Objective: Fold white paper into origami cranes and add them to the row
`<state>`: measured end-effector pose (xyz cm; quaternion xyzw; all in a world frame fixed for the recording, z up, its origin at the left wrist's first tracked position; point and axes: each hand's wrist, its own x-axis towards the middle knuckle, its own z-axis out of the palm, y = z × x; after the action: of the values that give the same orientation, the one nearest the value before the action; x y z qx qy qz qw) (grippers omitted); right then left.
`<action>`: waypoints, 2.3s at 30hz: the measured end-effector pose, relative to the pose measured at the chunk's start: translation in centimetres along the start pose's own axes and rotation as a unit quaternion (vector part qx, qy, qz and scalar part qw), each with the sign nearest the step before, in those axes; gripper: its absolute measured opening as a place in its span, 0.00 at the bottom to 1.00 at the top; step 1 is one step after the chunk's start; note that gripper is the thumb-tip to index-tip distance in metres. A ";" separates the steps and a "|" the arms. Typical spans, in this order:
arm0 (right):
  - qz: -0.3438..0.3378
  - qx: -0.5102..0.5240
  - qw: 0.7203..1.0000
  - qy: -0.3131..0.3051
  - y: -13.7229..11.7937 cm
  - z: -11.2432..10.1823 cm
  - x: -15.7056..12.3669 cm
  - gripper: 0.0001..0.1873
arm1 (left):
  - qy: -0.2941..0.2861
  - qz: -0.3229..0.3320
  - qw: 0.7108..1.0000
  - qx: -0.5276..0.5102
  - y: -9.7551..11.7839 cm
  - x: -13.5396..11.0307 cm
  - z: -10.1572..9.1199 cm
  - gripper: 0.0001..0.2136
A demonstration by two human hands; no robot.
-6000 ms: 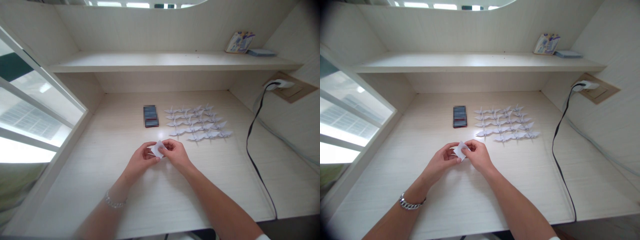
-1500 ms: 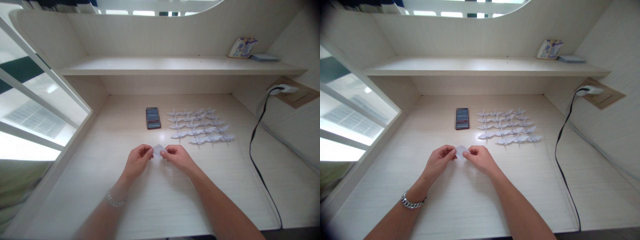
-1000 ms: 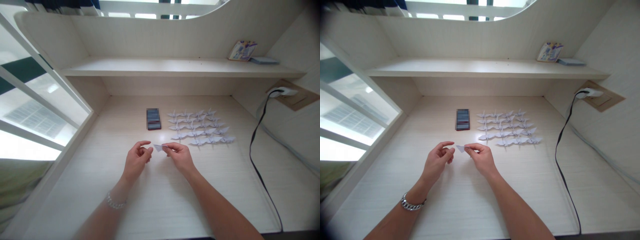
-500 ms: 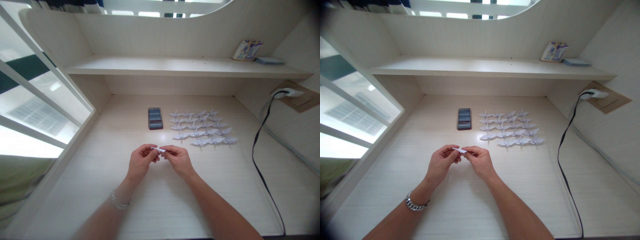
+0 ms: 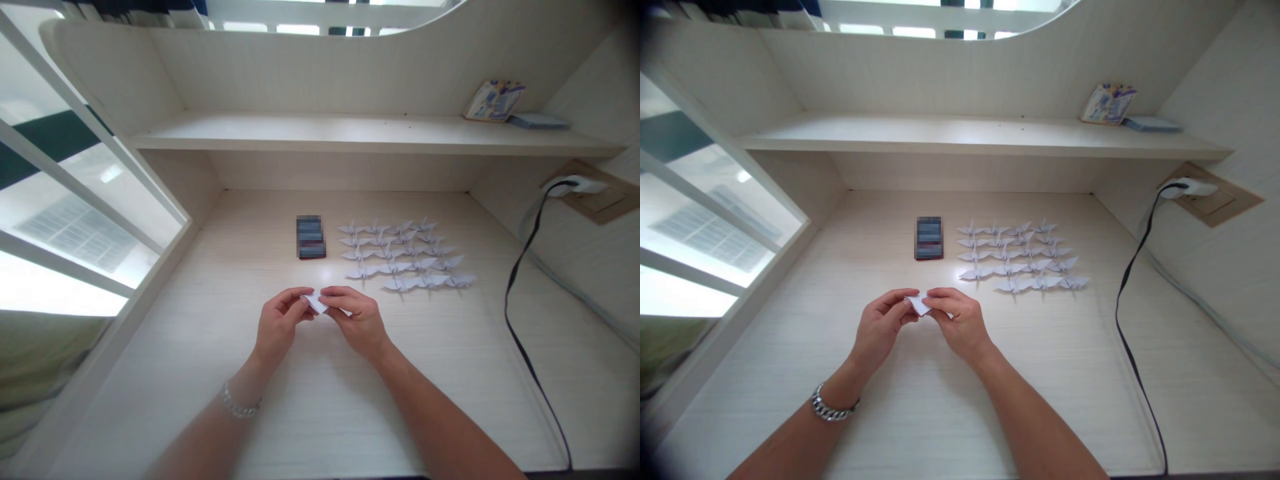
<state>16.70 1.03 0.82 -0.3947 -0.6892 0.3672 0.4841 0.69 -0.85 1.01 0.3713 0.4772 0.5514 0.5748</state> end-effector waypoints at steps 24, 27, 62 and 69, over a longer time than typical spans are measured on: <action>0.257 0.244 0.934 0.040 1.0 0.2 0.7 0.15 | 0.042 0.127 0.973 0.186 0.6 -0.7 0.3 0.10; 0.256 0.243 0.935 0.039 1.1 0.2 0.7 0.14 | 0.059 0.130 0.976 0.166 0.6 -0.8 0.4 0.09; 0.261 0.306 0.914 -0.043 0.9 0.2 0.6 0.12 | -0.062 0.090 0.981 0.158 0.2 -0.4 0.0 0.12; 0.281 0.360 0.888 -0.050 0.8 0.3 0.4 0.13 | -0.006 0.107 0.980 0.169 0.2 -0.4 -0.2 0.07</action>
<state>16.51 1.67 0.18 -0.3511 -0.3932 0.7301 0.4348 0.47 -1.22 1.18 0.5151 0.5174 0.5189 0.4446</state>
